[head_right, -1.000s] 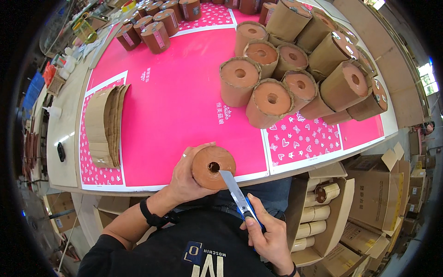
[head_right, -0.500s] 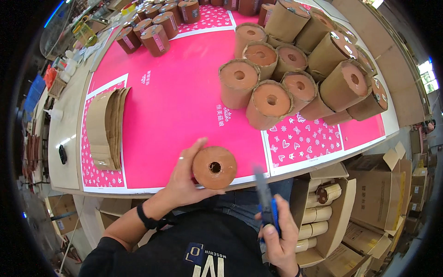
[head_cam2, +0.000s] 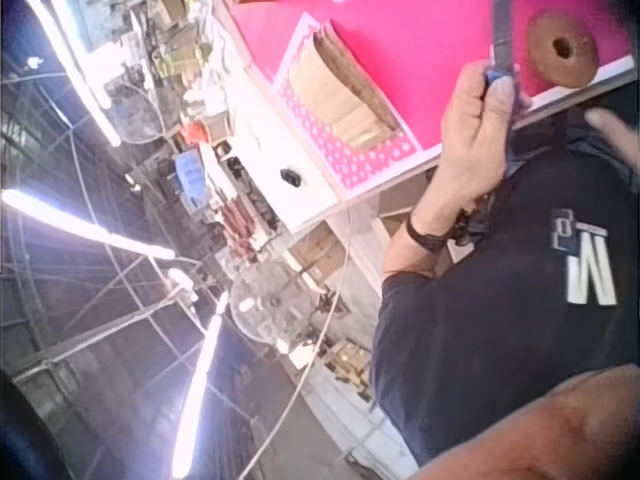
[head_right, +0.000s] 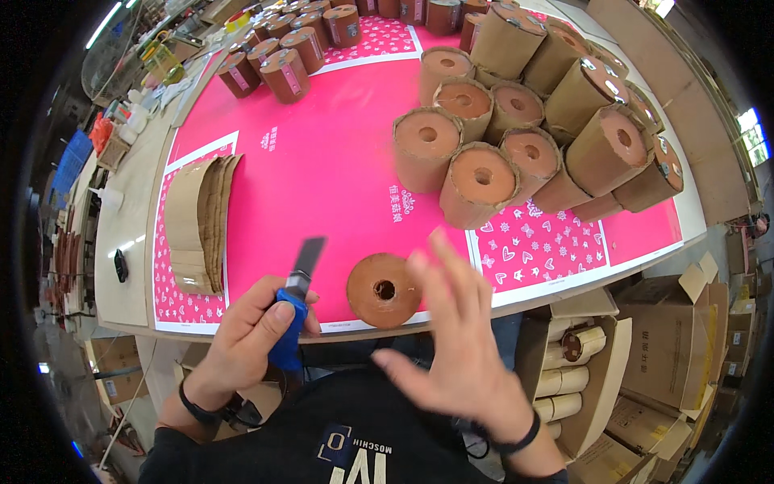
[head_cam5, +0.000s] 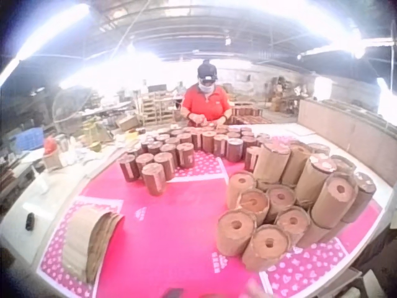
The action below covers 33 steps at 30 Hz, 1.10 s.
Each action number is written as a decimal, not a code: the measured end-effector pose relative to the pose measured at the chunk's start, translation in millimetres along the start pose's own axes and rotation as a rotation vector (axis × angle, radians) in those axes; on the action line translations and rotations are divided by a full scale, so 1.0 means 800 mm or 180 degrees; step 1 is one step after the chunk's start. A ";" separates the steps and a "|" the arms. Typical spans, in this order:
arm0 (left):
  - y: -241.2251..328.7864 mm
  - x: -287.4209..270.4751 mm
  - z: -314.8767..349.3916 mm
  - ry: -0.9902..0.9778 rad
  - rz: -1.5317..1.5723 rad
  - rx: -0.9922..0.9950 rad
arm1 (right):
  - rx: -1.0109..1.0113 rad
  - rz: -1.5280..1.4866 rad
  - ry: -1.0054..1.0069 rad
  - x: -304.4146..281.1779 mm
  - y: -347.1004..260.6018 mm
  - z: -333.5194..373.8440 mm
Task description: The person wraps brown cylindrical objects with cardboard, using a utility knife to cut the cardboard to size and secure it around the cylinders.
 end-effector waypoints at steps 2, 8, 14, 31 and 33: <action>0.000 -0.012 -0.009 -0.0258 -0.0359 -0.0133 | 0.0403 -0.0292 -0.0206 0.023 0.042 -0.001; 0.017 -0.004 -0.038 -0.0185 -0.1969 0.0079 | 0.0595 -0.0696 -0.0004 0.078 0.046 0.019; 0.030 0.004 -0.053 -0.0011 -0.3321 0.1413 | 0.0327 -0.0569 0.0505 0.081 0.034 0.028; 0.034 0.021 -0.115 -0.0635 -0.4173 0.2337 | 0.1152 -0.1961 -0.0560 0.102 0.075 0.021; 0.033 0.021 -0.117 -0.0685 -0.4150 0.2359 | 0.1221 -0.1966 -0.0643 0.102 0.077 0.023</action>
Point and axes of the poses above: each hand's wrist, its own z-axis away from the middle knuckle, its own x-axis out of the palm, y = z × x, the point moved 5 cm from there along -z, towards the middle knuckle, and after that the axes turned 15 degrees about y, right-handed, at the moved point
